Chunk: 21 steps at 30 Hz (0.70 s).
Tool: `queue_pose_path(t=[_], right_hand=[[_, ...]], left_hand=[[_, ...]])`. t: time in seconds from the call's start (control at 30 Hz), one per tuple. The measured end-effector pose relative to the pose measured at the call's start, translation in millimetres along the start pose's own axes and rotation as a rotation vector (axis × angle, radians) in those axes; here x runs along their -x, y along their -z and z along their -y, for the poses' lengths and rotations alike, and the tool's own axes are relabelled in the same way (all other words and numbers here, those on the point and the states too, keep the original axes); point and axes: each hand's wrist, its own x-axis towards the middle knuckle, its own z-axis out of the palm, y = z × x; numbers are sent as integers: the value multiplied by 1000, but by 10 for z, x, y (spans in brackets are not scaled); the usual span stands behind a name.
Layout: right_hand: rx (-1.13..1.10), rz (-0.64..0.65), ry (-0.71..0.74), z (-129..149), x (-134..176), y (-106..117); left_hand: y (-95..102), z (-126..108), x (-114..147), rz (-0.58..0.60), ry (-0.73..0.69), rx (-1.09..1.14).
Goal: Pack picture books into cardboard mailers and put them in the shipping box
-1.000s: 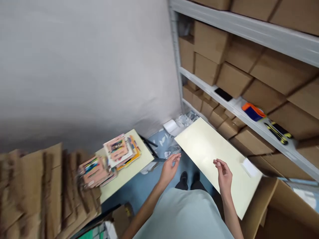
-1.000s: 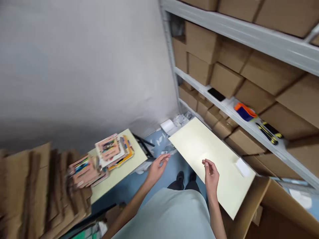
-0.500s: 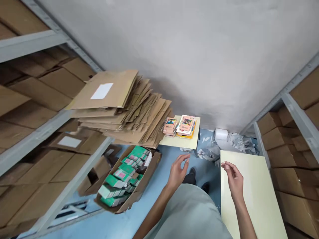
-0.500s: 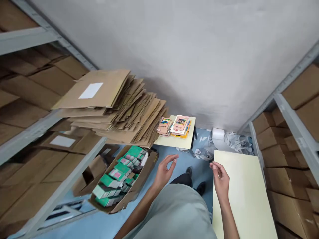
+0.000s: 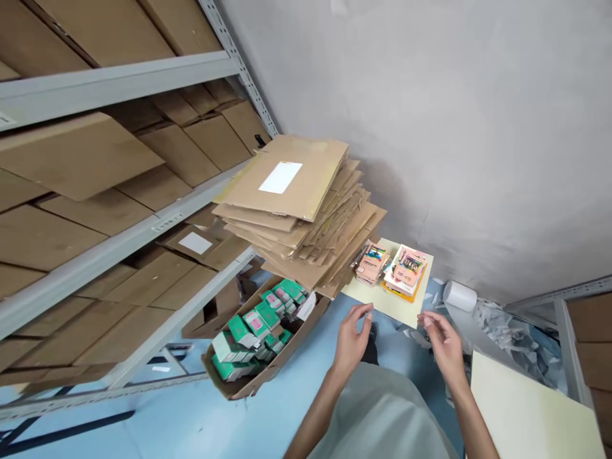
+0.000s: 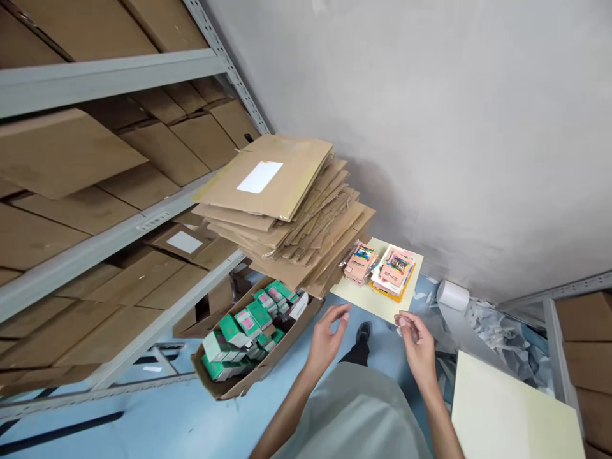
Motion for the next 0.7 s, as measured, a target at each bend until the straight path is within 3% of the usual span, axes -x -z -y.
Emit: queue_pose_path(t=[0.17,0.37,0.53,0.7], right_hand=[[33,-41,8,8,-462,-433],[127,-142,6,58,-867,-742],[169,-169,-32,89,-1104,-708],[198,-207,-84,-16,-1302,-447]], left_hand=[[214,63,-703,100,-36,20],[321,183,-1457,230,-81,14],[167,323,-1829,274,-63,4],[-227,471,-1922,330,6,16]])
